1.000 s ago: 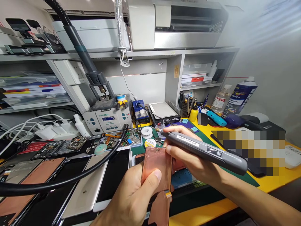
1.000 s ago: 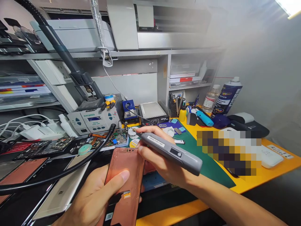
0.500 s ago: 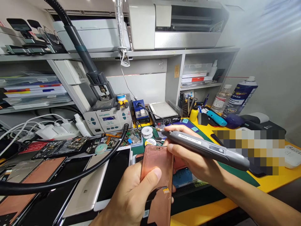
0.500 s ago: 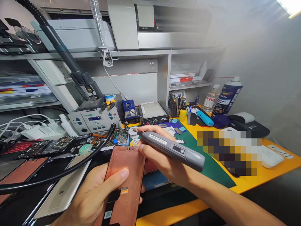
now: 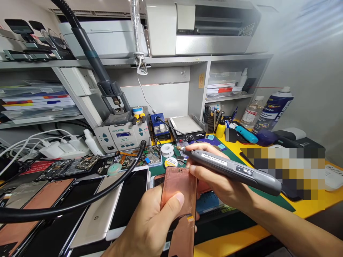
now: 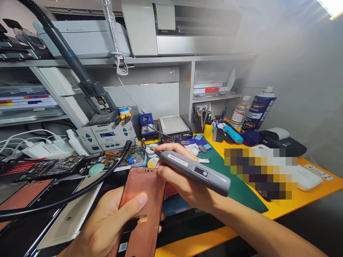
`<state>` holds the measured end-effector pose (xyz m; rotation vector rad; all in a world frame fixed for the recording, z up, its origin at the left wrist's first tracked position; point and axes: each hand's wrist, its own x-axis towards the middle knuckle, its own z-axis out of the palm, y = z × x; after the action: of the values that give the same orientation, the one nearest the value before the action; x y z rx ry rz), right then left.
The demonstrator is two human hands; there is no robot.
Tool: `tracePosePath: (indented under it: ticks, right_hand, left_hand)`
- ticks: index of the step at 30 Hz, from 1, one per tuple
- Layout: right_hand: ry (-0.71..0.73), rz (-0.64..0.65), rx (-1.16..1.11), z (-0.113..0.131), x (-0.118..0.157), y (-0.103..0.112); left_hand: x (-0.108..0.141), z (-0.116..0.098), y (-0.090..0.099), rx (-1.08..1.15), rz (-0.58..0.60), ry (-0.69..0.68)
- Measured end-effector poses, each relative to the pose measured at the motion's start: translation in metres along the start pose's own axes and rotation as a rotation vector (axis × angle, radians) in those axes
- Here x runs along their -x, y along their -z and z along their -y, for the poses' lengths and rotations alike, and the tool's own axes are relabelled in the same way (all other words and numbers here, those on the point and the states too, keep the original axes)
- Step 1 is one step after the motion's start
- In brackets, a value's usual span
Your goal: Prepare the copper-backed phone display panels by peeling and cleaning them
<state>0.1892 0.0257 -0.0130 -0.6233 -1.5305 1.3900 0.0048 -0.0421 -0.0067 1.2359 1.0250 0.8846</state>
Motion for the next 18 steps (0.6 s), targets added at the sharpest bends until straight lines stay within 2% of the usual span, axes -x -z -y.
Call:
tracePosePath:
  ticks: [5,11,18]
  right_hand:
    - [-0.014,-0.002,-0.025,0.0006,-0.0004,-0.0012]
    - [-0.098,0.001,-0.114,0.0036,-0.0014,-0.0057]
    - [-0.079,-0.079,-0.028,0.0021,0.0004,-0.0028]
  left_hand:
    - [0.0001,-0.0008,0.0001,-0.023,-0.024,0.004]
    - [0.0008,-0.0039,-0.0023,-0.014,-0.037,0.012]
    - [-0.0013,-0.0003,-0.0017,0.156,-0.049,0.093]
